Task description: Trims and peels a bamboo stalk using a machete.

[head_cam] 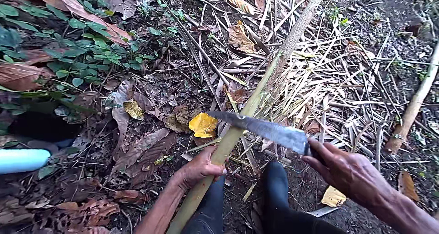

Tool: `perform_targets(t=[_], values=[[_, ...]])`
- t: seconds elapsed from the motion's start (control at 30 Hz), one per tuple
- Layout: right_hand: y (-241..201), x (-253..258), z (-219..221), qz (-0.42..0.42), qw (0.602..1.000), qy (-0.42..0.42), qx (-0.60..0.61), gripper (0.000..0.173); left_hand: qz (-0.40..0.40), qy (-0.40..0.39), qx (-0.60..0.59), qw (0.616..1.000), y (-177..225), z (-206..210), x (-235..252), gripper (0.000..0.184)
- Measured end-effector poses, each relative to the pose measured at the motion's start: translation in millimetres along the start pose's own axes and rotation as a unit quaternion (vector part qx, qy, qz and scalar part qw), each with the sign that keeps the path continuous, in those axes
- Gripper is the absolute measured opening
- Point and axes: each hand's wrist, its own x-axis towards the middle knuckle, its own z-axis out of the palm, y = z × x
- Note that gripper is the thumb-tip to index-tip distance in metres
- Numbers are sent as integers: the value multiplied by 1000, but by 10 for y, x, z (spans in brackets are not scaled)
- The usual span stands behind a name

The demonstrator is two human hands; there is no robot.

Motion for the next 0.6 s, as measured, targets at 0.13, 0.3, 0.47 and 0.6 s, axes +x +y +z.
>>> perform_targets(t=[0.13,0.3,0.47,0.6], values=[[47,106,-178,-10,1000,-26,-14,66,2,-7,0,1000,-34,26,36,32],[224,179,-120,3,1000,-22,-8,64,1,-19,1,1000,-49,6,57,32],[269,232,-232,-6,999,-47,-7,64,4,-30,-7,1000,-20,-48,45,29],[380,363,-252,5,999,-37,-2,60,0,-27,-8,1000,-4,-98,16,31]])
